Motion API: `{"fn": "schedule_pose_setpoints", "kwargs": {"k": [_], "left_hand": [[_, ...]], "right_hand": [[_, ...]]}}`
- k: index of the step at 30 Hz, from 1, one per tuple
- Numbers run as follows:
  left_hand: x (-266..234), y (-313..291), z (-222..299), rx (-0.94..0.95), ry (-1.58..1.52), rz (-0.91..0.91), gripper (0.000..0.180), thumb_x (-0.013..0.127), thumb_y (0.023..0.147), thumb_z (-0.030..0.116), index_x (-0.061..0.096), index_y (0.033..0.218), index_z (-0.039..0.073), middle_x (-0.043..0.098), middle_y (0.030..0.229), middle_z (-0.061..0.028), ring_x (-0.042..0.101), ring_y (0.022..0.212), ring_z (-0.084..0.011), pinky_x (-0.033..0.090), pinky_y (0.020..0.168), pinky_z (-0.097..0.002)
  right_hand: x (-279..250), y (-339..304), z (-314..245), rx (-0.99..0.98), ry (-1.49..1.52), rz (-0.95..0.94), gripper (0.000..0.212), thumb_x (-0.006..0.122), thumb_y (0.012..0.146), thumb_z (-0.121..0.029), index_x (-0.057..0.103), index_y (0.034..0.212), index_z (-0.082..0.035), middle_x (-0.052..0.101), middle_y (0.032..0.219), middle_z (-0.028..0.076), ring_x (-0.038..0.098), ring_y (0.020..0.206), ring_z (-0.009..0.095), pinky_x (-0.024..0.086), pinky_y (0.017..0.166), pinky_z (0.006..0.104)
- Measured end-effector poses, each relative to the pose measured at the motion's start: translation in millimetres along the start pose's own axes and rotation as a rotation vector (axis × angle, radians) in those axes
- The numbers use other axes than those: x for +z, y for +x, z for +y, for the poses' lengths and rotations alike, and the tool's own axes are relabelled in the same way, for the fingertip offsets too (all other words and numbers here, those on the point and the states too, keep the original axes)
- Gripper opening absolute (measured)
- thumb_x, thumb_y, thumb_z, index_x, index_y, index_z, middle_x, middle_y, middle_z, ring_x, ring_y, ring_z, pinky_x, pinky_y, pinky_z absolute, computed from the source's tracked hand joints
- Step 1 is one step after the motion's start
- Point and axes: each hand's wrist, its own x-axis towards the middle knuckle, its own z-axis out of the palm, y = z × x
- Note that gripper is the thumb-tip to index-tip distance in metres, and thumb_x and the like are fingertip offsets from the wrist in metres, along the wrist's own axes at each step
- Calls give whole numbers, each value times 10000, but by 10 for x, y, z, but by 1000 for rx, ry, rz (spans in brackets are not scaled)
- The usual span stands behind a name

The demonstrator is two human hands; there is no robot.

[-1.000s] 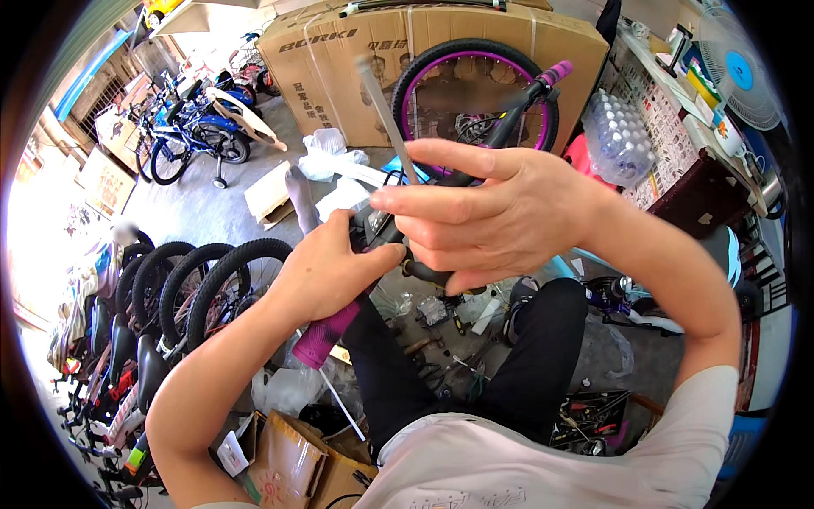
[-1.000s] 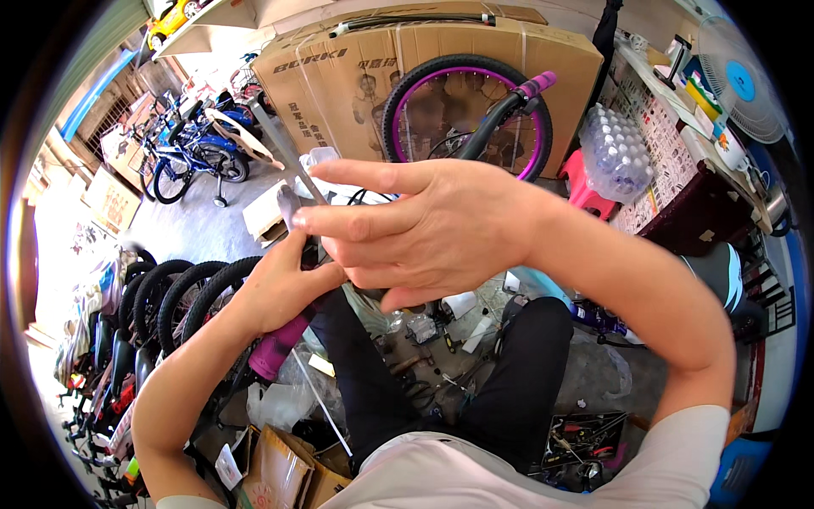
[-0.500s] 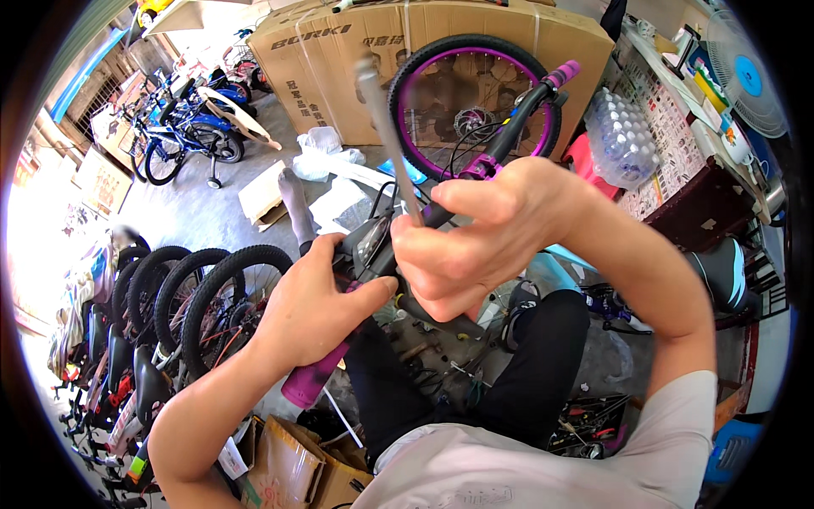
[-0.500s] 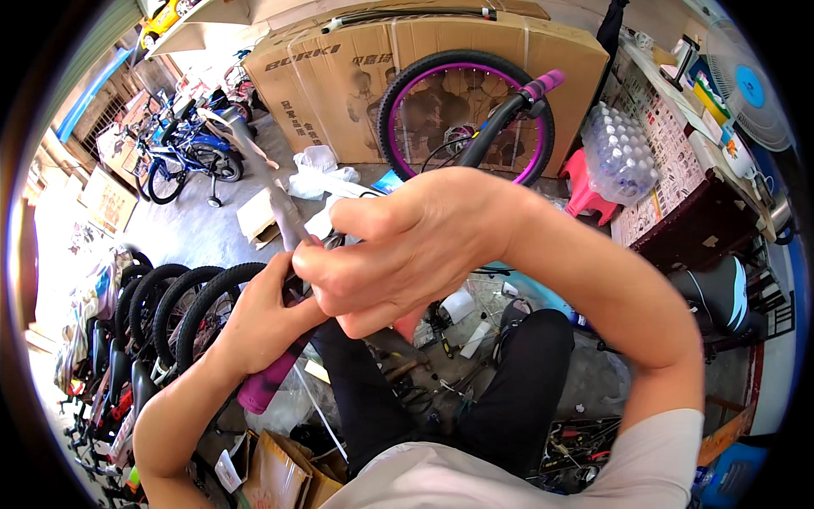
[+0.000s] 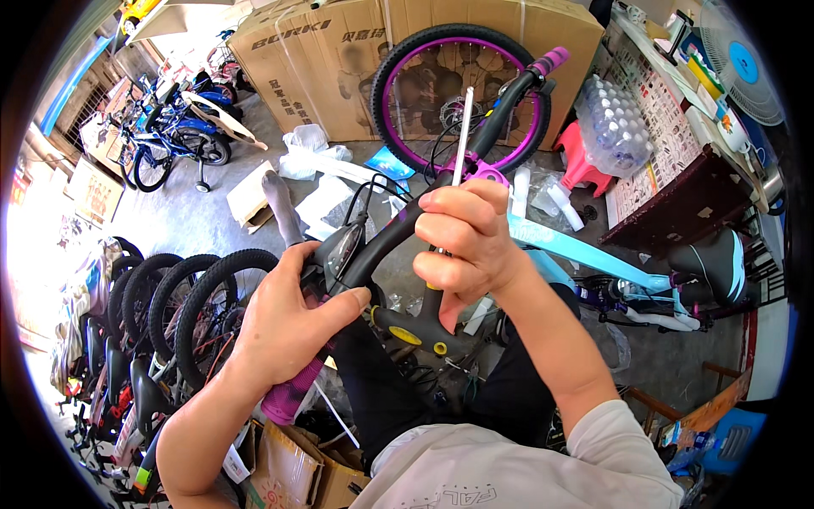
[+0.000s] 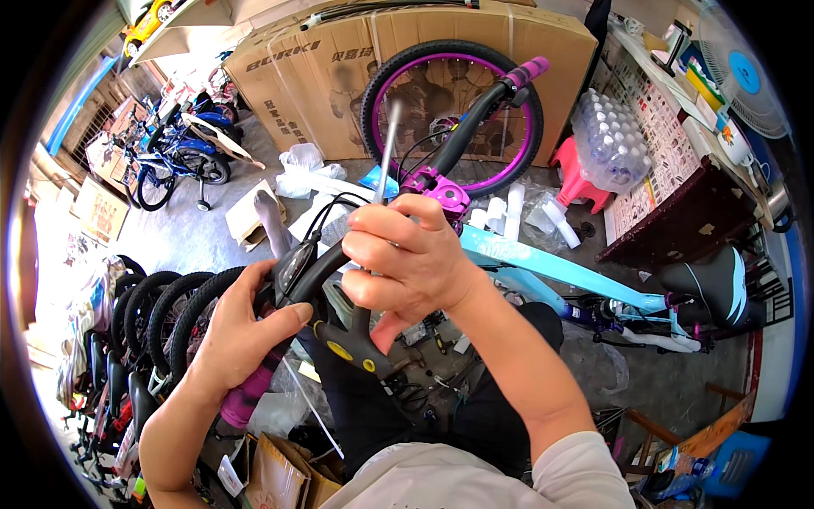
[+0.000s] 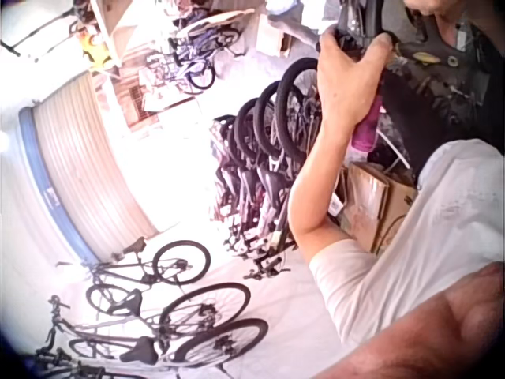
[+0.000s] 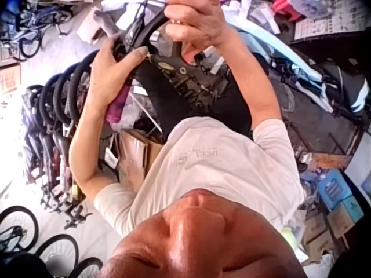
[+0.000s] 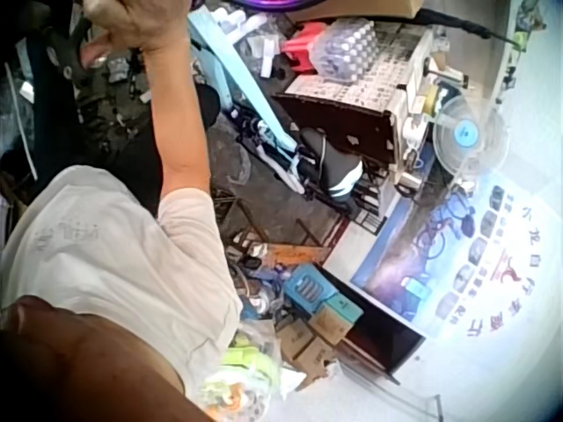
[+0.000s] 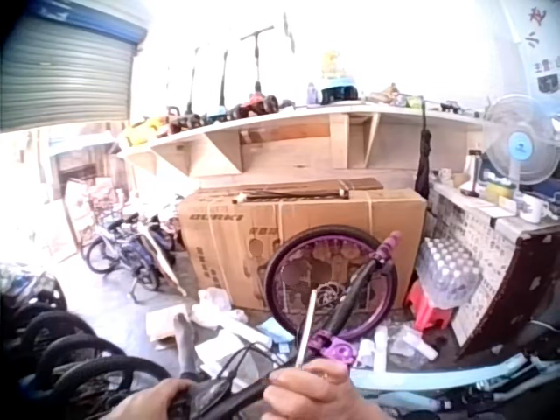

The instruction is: The person is assembling a bicycle by attaching the handlebars to the stem. They use a screwdriver to tighten the bolts on the stem and handlebar clamps, ensuring the handlebars are securely fastened. The person also adjusts the brake cables and shifter mechanisms on the handlebars.

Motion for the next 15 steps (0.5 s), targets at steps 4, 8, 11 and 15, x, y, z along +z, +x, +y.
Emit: {"fn": "schedule_pose_setpoints", "kwargs": {"k": [4,8,11,15], "left_hand": [[13,17,-49,16,-29,1,780,806,776,424,582,1302,-106,706,879,-112,662,768,-170,536,749,-317],[1,21,-40,18,-11,5,809,807,778,426,566,1319,-124,706,877,-122,666,768,-171,536,742,-317],[3,13,-62,23,-24,6,825,807,777,428,557,1328,-133,703,867,-123,675,773,-175,537,740,-319],[6,7,-77,27,-5,15,828,809,780,423,552,1331,-139,701,855,-118,678,757,-169,537,721,-314]], "right_hand": [[51,-138,-125,127,38,30,717,256,964,-818,577,959,-178,609,1055,44,606,1117,285,388,914,447],[61,-170,-173,165,45,42,724,251,963,-821,573,967,-172,600,1059,48,604,1113,286,385,908,448],[51,-203,-217,188,43,32,720,249,971,-812,565,974,-165,593,1058,55,602,1114,293,382,896,449],[85,-251,-319,269,61,71,669,287,1002,-763,570,963,-158,583,1040,59,598,1108,308,381,886,450]]}}
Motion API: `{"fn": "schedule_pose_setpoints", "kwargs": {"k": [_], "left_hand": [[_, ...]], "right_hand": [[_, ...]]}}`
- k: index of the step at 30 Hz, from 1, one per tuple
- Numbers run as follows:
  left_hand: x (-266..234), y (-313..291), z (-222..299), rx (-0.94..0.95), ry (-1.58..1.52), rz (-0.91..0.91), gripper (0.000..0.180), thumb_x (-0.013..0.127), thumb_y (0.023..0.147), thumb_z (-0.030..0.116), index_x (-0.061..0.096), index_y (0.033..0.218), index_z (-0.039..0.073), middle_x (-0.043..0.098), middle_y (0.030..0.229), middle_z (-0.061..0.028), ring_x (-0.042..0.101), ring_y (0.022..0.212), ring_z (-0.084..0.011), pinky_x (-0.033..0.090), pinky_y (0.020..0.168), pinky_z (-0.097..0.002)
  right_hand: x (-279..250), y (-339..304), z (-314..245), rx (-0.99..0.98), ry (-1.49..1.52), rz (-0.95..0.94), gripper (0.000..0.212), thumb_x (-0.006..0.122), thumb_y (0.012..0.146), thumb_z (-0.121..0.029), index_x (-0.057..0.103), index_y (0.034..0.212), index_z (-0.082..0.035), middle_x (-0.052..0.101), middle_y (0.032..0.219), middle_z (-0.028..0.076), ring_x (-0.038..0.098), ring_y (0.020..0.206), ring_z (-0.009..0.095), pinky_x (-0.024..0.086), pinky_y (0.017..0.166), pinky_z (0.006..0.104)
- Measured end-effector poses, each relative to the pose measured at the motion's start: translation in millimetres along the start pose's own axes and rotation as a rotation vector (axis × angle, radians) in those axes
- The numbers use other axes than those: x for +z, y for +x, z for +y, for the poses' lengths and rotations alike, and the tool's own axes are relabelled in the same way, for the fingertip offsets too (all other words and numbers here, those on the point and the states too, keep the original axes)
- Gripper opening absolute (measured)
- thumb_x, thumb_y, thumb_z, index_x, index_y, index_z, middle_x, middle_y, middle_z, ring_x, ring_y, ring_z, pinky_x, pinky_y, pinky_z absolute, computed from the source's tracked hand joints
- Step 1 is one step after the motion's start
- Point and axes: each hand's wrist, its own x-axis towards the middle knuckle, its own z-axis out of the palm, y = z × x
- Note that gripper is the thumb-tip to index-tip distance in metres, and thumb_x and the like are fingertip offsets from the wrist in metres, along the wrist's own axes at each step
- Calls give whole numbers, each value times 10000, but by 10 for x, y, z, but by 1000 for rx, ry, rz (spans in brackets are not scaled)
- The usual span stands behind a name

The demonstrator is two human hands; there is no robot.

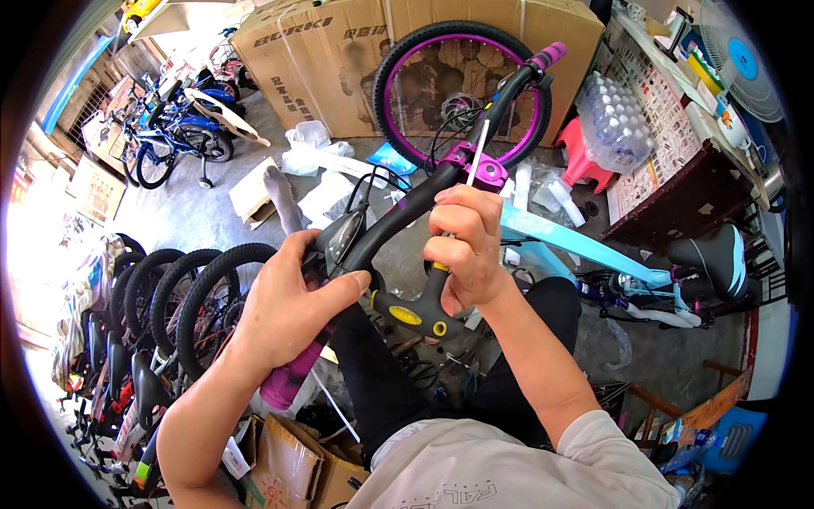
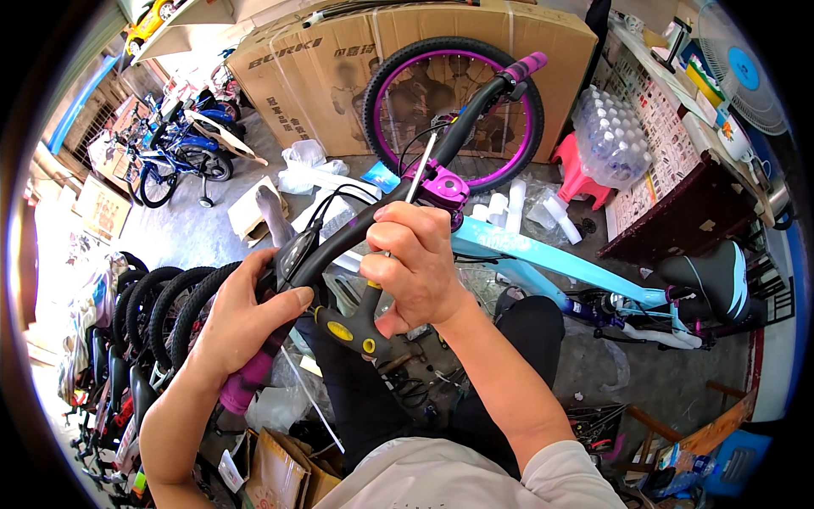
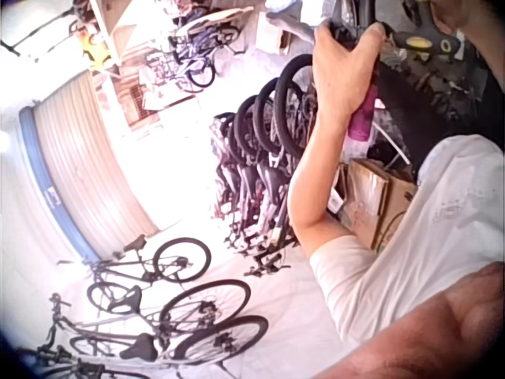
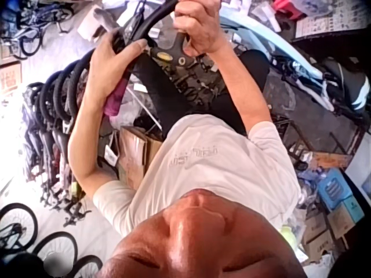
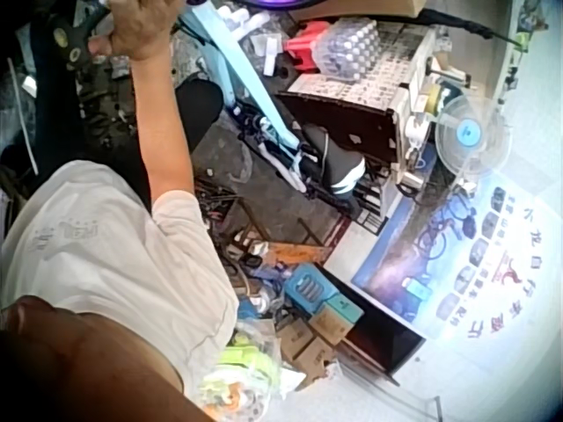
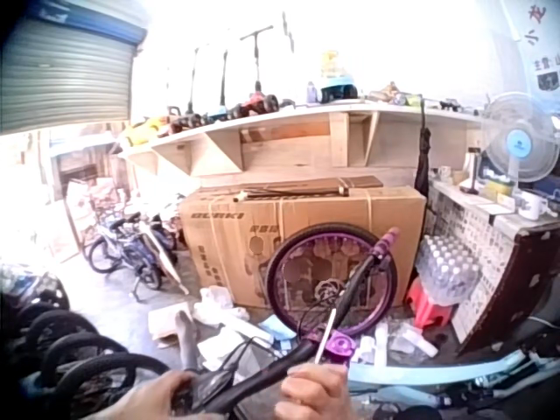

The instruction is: The person is assembling a bicycle by attaching the handlebars to the stem. They use a screwdriver to tighten the bolts on the stem and handlebar clamps, ensuring the handlebars are securely fastened. The person also adjusts the brake cables and shifter mechanisms on the handlebars.

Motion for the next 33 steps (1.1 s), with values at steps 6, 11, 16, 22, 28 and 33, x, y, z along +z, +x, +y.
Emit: {"fn": "schedule_pose_setpoints", "kwargs": {"k": [6,11,16,22,28,33], "left_hand": [[1,-3,26,0,-45,-12,823,818,782,403,548,1334,-144,696,843,-105,662,721,-144,531,679,-298],[12,20,11,-18,-86,-7,794,818,794,384,554,1327,-142,689,866,-94,641,748,-122,523,695,-284],[0,9,76,-25,-87,-26,772,818,799,383,564,1312,-135,690,878,-94,643,764,-121,522,711,-279],[-4,3,59,9,-50,-2,764,818,796,397,578,1296,-128,701,879,-99,658,767,-134,530,721,-287],[-42,-11,120,-69,-58,-91,721,781,857,280,513,1405,-104,678,1093,-108,632,965,-149,505,872,-280],[4,72,-142,143,-17,48,737,791,866,401,556,1368,-84,638,1267,-233,664,1082,-235,529,892,-353]], "right_hand": [[79,-121,-135,129,9,70,615,389,983,-727,579,949,-143,571,1024,66,582,1097,320,377,878,444],[111,-165,-193,171,-14,96,614,538,907,-744,583,960,-134,561,1017,77,555,1095,331,380,878,430],[83,-145,-408,333,39,114,628,609,890,-738,555,998,-122,544,1012,94,522,1102,357,413,980,477],[4,-135,-336,277,37,58,717,675,794,-782,609,1039,-111,574,1060,95,543,1157,375,432,955,478],[-173,-47,-266,209,72,-68,732,743,756,-744,637,1107,-111,611,1112,90,556,1197,380,434,977,476],[-293,170,-346,167,157,-141,614,810,750,-648,665,1064,-141,617,1068,50,586,1148,312,446,920,450]]}}
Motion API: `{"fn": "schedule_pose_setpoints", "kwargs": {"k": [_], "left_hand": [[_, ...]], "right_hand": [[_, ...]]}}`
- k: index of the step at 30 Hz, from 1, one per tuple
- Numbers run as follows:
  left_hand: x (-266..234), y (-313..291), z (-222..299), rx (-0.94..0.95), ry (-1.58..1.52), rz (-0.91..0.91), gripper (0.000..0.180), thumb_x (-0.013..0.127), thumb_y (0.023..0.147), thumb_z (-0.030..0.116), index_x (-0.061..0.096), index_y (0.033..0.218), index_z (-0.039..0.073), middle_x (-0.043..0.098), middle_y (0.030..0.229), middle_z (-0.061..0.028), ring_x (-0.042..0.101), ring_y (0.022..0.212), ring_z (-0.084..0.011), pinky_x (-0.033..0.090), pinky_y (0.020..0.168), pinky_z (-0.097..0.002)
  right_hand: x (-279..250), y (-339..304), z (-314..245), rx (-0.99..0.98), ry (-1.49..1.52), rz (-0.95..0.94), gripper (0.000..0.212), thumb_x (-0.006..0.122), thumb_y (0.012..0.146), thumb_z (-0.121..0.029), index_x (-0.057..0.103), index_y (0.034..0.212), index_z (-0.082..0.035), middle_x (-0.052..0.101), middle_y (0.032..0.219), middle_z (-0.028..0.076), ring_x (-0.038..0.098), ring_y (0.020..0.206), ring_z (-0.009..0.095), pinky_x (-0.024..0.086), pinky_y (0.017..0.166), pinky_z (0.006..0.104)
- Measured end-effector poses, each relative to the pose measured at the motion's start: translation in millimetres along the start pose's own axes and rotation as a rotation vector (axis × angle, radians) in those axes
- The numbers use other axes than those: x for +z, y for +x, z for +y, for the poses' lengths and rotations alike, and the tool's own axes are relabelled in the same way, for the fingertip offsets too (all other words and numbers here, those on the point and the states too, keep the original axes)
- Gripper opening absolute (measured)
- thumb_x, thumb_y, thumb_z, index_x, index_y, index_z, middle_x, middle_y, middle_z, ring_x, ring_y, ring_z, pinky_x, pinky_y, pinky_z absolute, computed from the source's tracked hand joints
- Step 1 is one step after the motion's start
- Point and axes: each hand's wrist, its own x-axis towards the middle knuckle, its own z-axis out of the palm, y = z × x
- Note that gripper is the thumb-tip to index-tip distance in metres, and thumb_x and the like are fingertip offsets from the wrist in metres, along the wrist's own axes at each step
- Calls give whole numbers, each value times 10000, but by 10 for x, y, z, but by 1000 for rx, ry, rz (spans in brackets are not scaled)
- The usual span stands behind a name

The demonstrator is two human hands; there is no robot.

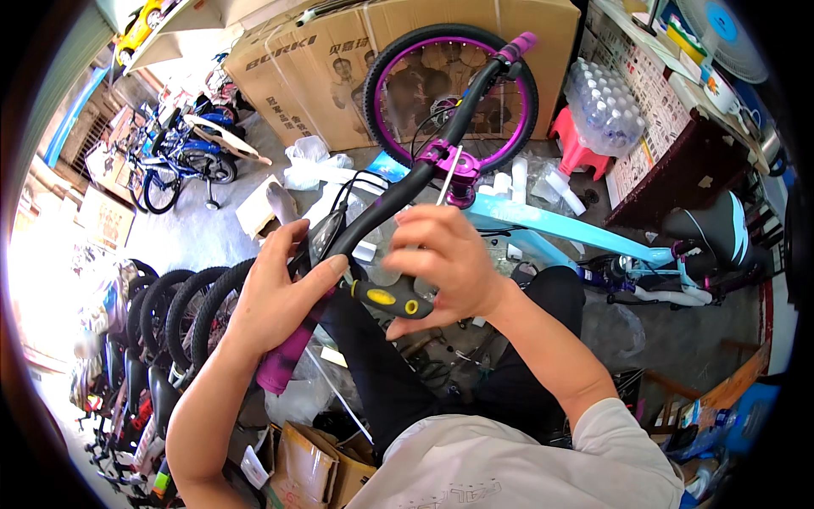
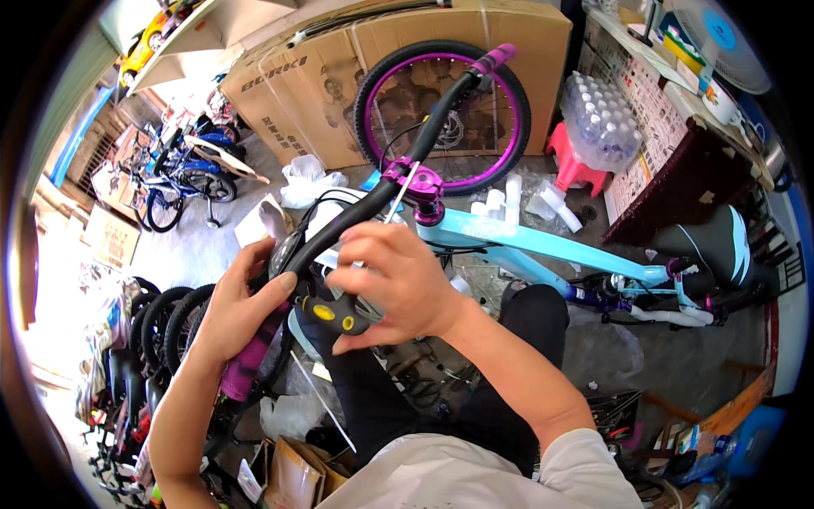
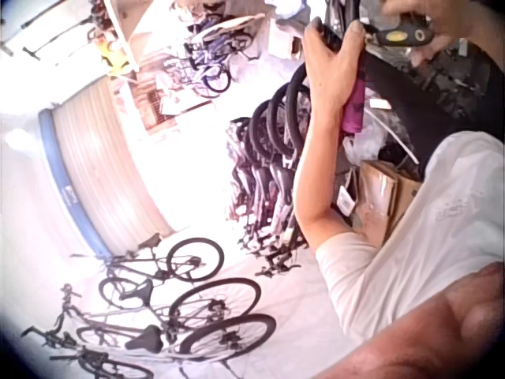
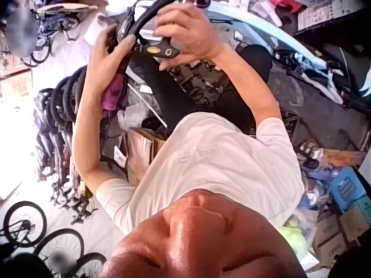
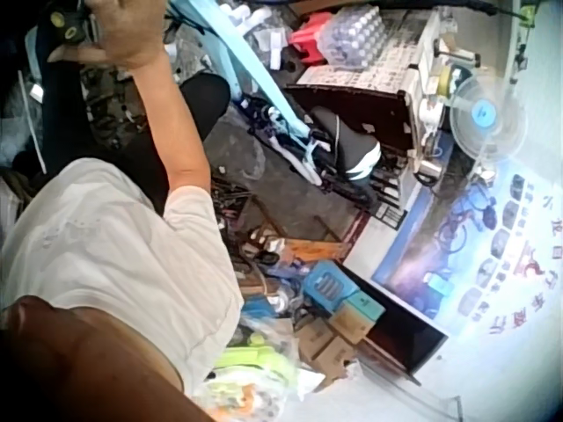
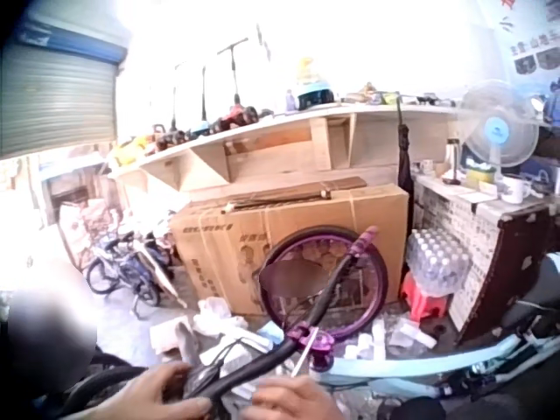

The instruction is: The person is assembling a bicycle by attaching the handlebars to the stem. They use a screwdriver to tighten the bolts on the stem and handlebar clamps, ensuring the handlebars are securely fastened. The person also adjusts the brake cables and shifter mechanisms on the handlebars.

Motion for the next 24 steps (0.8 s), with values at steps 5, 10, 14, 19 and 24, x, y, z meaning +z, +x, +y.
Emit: {"fn": "schedule_pose_setpoints", "kwargs": {"k": [5,10,14,19,24], "left_hand": [[-55,130,232,169,272,14,622,771,896,337,584,1378,-9,620,1282,-183,615,1192,-299,517,921,-381],[19,486,491,310,381,-25,572,760,893,318,601,1317,-32,647,1202,-192,642,1119,-322,514,936,-411],[223,1024,798,363,487,-81,562,733,912,369,621,1301,-22,670,1201,-197,656,1117,-322,518,949,-415],[921,2289,1108,415,385,-135,757,737,838,527,632,1294,-68,679,1260,-268,661,1178,-396,515,1018,-442],[1669,3154,1173,374,113,-196,836,834,700,543,658,1242,-69,709,1178,-263,692,1125,-357,524,992,-400]], "right_hand": [[-141,147,-43,-102,-18,-48,473,781,806,-608,650,948,-176,567,957,16,613,971,242,416,793,402],[-492,148,122,-130,-91,206,600,719,818,-715,665,1027,-156,665,977,22,687,879,263,451,694,351],[-847,41,607,228,15,364,483,752,919,-541,684,1071,-87,707,893,75,682,730,248,519,654,359],[-1468,388,1314,654,-192,391,341,660,1037,-400,696,1087,-65,706,755,68,699,666,232,502,604,343],[-1804,826,1812,673,-436,103,359,687,989,-438,741,982,-82,691,669,85,677,609,272,481,584,392]]}}
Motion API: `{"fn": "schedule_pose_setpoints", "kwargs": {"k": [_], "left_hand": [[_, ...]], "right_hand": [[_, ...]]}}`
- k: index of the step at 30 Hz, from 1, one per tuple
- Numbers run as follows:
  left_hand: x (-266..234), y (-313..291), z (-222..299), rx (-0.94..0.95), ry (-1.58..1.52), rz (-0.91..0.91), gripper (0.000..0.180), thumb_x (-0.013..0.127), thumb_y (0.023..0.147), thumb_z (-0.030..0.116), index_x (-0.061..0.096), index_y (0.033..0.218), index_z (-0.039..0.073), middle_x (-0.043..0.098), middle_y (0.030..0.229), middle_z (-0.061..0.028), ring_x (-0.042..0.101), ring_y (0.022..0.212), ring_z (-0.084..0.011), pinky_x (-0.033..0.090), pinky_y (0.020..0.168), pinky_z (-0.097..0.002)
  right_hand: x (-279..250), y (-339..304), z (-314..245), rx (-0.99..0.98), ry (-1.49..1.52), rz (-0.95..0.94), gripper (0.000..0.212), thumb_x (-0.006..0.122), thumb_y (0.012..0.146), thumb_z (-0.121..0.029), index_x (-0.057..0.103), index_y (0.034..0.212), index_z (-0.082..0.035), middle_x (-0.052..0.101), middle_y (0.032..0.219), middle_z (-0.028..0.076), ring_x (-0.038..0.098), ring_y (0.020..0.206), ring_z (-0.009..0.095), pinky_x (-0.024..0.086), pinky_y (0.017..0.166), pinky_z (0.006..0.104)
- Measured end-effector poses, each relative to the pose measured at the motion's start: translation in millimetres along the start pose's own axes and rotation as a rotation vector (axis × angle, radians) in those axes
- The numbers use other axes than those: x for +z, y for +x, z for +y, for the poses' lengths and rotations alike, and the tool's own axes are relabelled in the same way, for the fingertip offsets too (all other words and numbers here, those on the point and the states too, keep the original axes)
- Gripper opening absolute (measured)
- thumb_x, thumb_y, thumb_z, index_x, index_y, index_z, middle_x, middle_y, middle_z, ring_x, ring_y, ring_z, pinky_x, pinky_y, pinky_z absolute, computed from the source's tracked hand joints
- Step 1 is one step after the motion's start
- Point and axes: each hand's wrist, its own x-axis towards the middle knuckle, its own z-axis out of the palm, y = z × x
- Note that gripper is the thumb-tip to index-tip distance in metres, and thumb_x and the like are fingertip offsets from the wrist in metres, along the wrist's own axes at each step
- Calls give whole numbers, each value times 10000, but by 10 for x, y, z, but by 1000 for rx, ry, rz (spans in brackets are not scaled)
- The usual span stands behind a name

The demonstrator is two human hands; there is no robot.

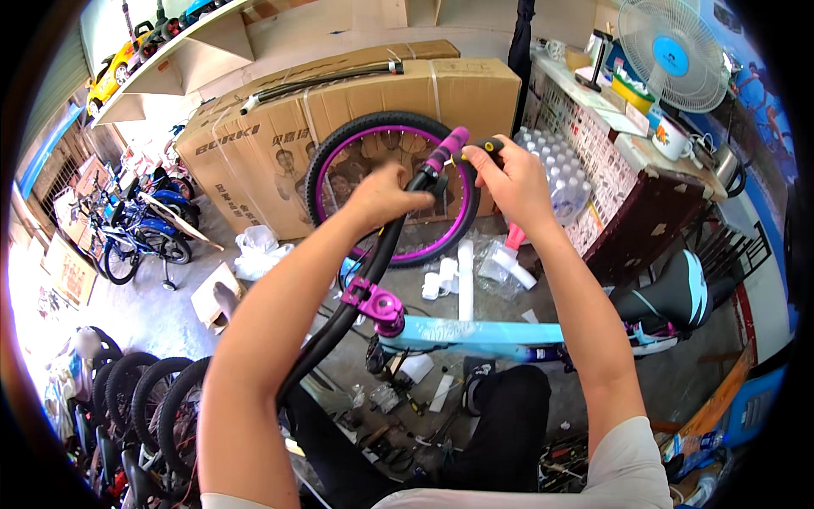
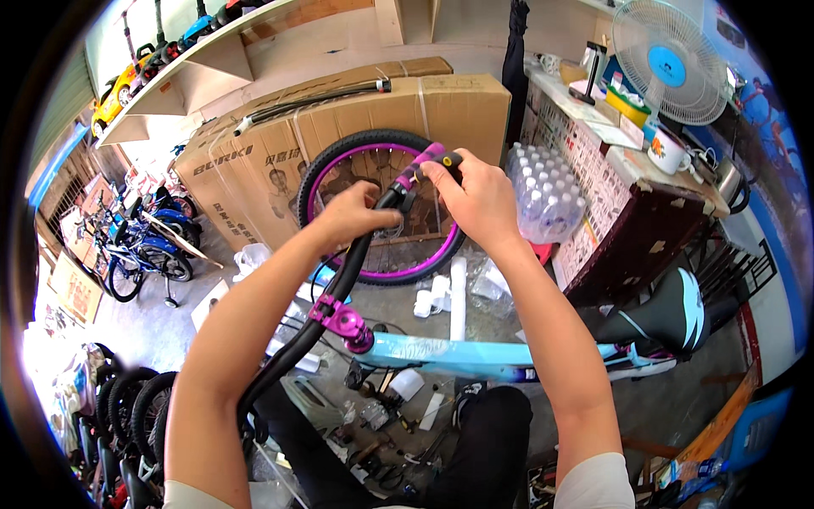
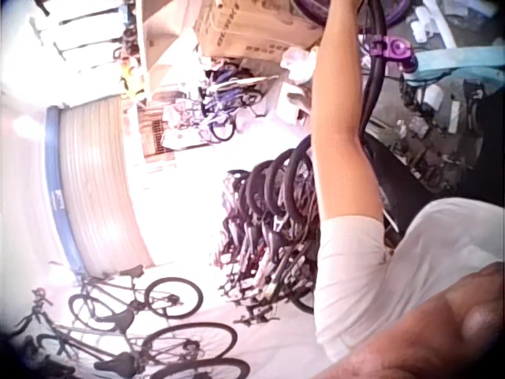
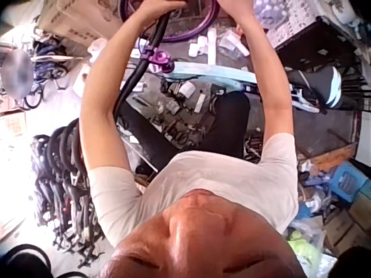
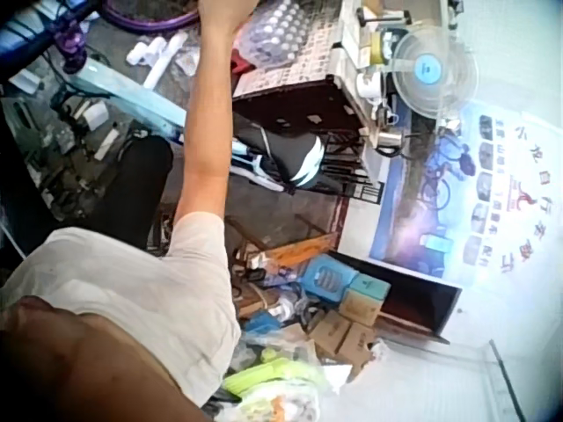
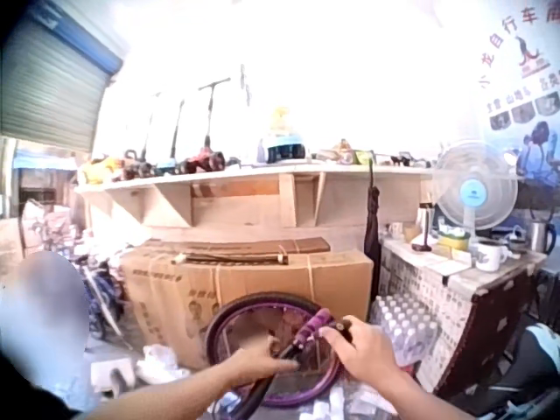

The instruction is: The person is assembling a bicycle by attaching the handlebars to the stem. They use a screwdriver to tighten the bolts on the stem and handlebar clamps, ensuring the handlebars are securely fastened. The person also adjusts the brake cables and shifter mechanisms on the handlebars.

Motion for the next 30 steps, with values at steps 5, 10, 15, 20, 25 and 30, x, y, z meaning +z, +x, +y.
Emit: {"fn": "schedule_pose_setpoints", "kwargs": {"k": [5,10,15,20,25,30], "left_hand": [[196,60,93,-157,-293,-144,616,877,727,425,679,1114,-13,710,909,-131,722,823,-212,553,763,-356],[253,49,57,-181,-309,-110,626,892,739,413,668,1136,-15,710,887,-115,706,678,-184,557,696,-344],[224,-10,115,-183,-321,-95,530,864,800,370,681,1108,-20,711,913,-97,679,655,-161,542,675,-315],[216,-40,138,-182,-313,-106,538,859,804,374,684,1114,-28,711,913,-106,681,646,-166,543,671,-322],[218,-34,140,-156,-307,-87,528,861,801,383,690,1079,-33,706,879,-111,683,634,-176,541,652,-327],[218,-41,159,-161,-282,-82,498,854,804,387,697,1040,-23,699,840,-100,683,625,-177,537,635,-331]], "right_hand": [[-54,276,79,7,-101,-162,364,695,973,-440,753,927,-84,678,614,79,689,593,267,489,573,396],[67,317,159,40,-111,-241,407,695,963,-473,758,889,-78,692,631,95,699,601,286,513,590,416],[140,307,123,-17,-178,-205,446,686,954,-499,765,877,-66,685,659,162,697,662,370,522,619,467],[159,329,99,-51,-280,-194,485,665,958,-503,761,815,-50,685,640,164,708,664,363,533,634,468],[171,517,-106,115,-282,-302,511,624,975,-471,755,768,-22,663,548,119,722,617,309,566,648,430],[205,568,-281,288,-319,-451,542,594,998,-434,744,723,9,696,580,94,715,564,245,589,653,402]]}}
